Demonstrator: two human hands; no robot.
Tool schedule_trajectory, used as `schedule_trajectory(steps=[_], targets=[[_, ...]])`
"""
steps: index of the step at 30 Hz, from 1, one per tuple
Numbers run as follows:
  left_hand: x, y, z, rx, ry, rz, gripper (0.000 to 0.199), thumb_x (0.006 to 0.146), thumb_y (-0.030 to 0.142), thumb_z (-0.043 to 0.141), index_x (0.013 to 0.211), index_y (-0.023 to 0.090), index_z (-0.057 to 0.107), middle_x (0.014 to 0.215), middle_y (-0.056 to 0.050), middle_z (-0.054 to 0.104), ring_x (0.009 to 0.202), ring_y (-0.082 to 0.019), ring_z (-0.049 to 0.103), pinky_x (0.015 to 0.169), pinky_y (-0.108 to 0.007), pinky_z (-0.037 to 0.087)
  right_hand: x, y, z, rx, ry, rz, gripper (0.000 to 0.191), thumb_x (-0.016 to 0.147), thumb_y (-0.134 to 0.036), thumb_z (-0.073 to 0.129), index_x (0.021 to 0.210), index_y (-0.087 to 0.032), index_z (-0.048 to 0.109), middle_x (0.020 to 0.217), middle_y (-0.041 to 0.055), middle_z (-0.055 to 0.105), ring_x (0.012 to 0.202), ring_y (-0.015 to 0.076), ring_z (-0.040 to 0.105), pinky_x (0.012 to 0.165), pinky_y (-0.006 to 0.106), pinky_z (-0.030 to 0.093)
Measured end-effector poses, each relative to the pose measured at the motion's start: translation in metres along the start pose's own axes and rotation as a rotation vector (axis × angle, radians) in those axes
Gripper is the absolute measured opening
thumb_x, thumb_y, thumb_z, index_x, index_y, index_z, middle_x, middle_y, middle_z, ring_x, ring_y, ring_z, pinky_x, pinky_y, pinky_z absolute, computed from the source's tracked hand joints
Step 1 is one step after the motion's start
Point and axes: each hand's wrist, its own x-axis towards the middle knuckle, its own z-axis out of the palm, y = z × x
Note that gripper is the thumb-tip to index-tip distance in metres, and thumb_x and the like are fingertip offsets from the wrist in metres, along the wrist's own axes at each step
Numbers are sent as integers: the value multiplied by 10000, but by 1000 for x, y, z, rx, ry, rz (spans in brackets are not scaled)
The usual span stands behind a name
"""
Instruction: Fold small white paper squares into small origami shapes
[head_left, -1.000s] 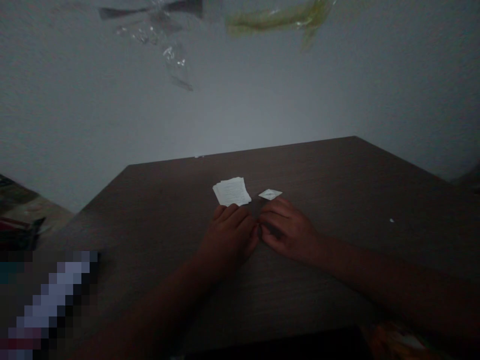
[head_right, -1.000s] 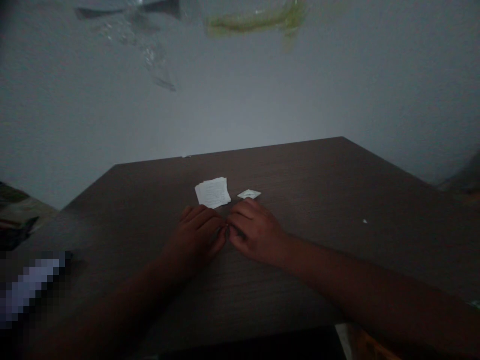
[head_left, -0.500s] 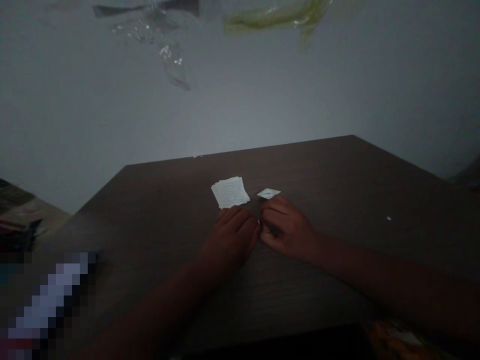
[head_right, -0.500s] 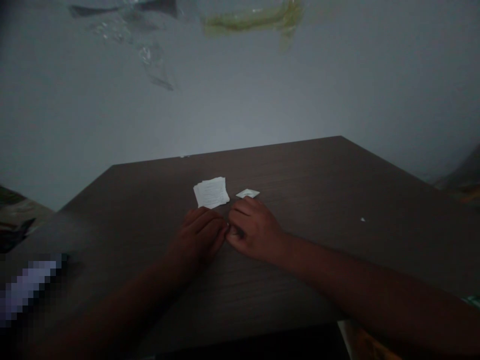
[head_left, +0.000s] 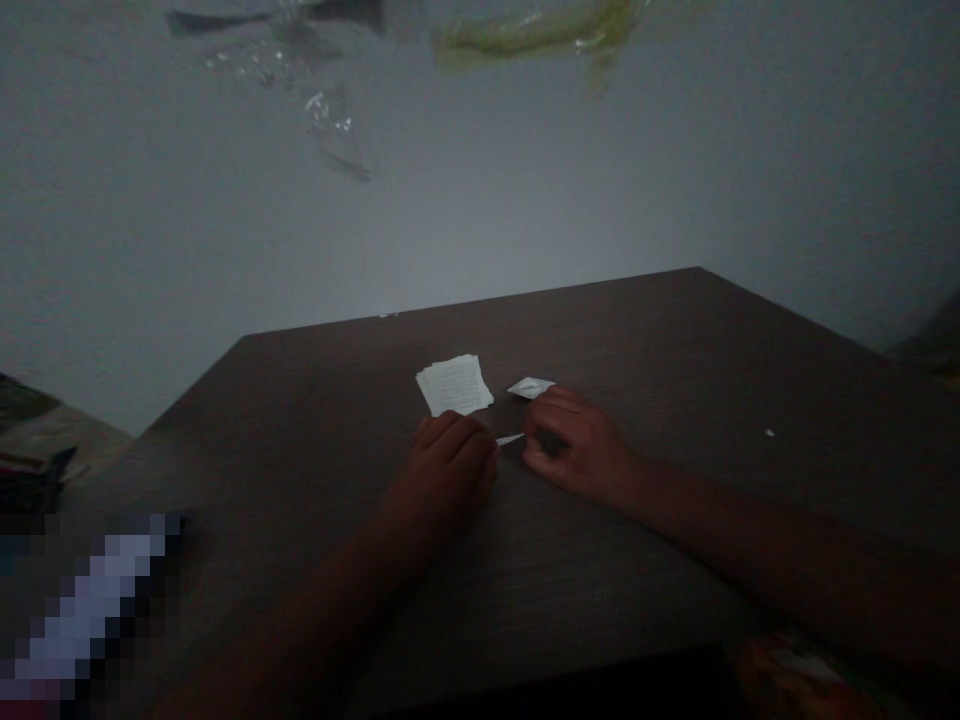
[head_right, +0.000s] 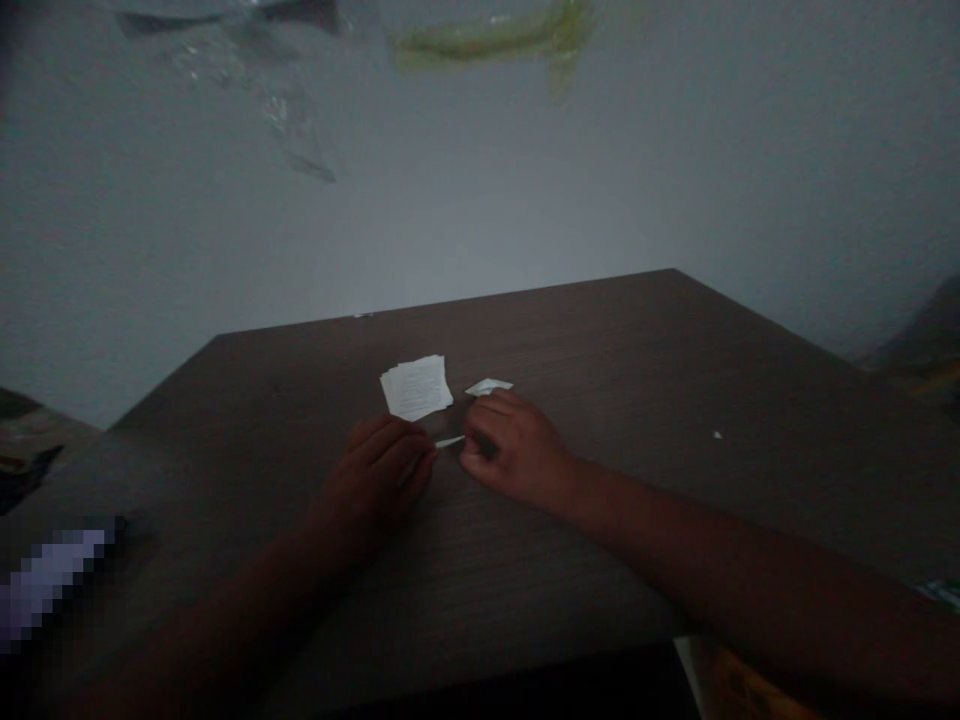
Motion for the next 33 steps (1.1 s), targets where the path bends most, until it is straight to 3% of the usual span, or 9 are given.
schedule_trajectory(steps=[8, 16, 25, 30, 33], targets=[[2, 2, 1, 4, -8, 12, 259, 1235, 103, 603, 1057, 205, 761, 991, -68, 841, 922, -274, 775, 842, -428, 625, -1, -5, 3, -75, -52, -10, 186, 997, -96, 703, 1001, -278, 665, 971, 40, 776, 946, 276, 716, 939, 461, 596], [3, 9, 0, -13, -77, -16, 260, 1235, 113, 640, 1037, 219, 773, 1001, -58, 849, 932, -262, 753, 873, -415, 609, -2, -11, 8, -65, -56, -97, 194, 1025, -94, 712, 978, -274, 657, 947, 34, 762, 918, 266, 689, 880, 433, 558], [1, 8, -2, -28, -86, -72, 243, 1163, 83, 668, 1042, 262, 780, 1027, -65, 864, 965, -286, 776, 908, -444, 644, 2, 7, -3, 11, -50, -3, 217, 1066, -74, 663, 993, -273, 709, 963, 29, 819, 927, 251, 755, 961, 443, 592], [-1, -2, 1, -30, -63, -153, 218, 1125, 86, 709, 1032, 279, 753, 1015, -51, 860, 944, -285, 772, 898, -441, 641, 3, 11, -4, 67, 23, 105, 213, 1031, -78, 646, 942, -268, 683, 908, 27, 779, 882, 239, 728, 865, 386, 572], [-1, -5, 3, -31, -38, -175, 208, 1121, 103, 723, 1025, 287, 728, 997, -38, 849, 950, -280, 784, 900, -428, 646, 0, 1, -1, 157, -19, 196, 185, 999, -90, 658, 949, -264, 699, 900, 13, 772, 847, 221, 714, 818, 351, 560]])
